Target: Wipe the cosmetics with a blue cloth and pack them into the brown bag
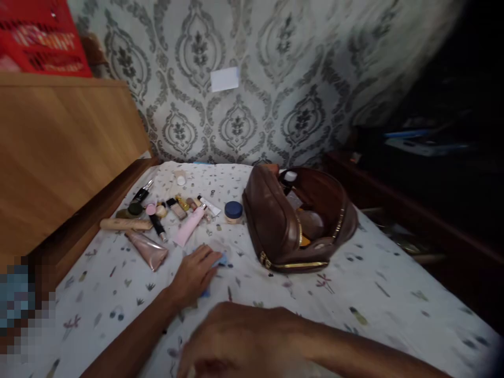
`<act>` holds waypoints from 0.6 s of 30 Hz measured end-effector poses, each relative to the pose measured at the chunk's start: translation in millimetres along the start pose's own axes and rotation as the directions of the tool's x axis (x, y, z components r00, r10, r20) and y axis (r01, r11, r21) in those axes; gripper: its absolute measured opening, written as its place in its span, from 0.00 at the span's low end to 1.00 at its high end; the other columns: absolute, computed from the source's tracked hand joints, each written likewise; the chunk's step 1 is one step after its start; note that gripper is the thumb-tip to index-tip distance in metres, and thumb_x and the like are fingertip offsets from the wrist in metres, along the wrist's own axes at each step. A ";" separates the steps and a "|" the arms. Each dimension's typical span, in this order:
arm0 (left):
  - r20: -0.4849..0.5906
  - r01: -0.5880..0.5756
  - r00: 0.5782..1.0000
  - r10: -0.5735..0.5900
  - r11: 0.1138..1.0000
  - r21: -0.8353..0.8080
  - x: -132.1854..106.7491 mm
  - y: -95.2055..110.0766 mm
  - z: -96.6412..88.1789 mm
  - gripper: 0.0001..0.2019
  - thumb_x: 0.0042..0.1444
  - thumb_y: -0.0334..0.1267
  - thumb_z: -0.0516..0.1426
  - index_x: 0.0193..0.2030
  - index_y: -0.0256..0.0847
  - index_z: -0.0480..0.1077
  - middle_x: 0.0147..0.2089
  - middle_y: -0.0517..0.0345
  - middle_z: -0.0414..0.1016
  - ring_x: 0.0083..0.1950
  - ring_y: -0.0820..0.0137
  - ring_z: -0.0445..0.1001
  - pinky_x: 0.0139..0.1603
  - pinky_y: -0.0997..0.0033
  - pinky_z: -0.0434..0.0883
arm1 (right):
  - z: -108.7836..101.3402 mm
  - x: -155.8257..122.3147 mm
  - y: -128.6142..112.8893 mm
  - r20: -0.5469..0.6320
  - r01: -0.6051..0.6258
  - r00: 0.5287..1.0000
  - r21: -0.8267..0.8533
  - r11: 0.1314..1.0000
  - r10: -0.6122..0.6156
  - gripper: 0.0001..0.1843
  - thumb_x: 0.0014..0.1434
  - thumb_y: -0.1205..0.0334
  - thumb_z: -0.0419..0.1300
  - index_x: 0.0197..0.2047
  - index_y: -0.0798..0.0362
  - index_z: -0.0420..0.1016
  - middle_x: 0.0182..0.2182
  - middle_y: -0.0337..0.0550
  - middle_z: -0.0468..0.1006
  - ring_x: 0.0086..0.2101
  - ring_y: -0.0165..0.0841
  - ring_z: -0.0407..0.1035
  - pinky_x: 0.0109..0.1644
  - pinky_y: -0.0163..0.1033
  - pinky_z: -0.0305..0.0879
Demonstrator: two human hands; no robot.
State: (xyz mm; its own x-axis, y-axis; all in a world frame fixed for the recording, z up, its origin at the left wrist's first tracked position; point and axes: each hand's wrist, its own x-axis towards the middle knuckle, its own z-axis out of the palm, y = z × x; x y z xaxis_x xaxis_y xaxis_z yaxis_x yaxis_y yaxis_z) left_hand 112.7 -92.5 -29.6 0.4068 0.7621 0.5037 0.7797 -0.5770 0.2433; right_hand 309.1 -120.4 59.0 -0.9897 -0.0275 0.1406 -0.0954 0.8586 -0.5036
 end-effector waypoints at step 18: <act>-0.489 0.653 0.689 -0.535 0.751 0.099 11.2 -43.4 -61.8 0.21 0.56 0.59 0.51 0.27 0.44 0.70 0.26 0.57 0.74 0.35 0.57 0.73 0.41 0.57 0.72 | 45.2 23.4 75.5 -0.147 -0.170 0.959 0.385 0.907 0.242 0.15 0.63 0.62 0.61 0.51 0.56 0.79 0.33 0.35 0.80 0.32 0.25 0.71 0.36 0.24 0.62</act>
State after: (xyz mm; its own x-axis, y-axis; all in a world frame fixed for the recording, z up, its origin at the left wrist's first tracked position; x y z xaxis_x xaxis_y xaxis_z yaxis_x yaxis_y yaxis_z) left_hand 54.1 -77.1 16.8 -0.3690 0.6905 0.6222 0.8984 0.0934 0.4291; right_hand 273.9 -79.4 -14.3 -0.9565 0.2570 0.1382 0.0405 0.5861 -0.8092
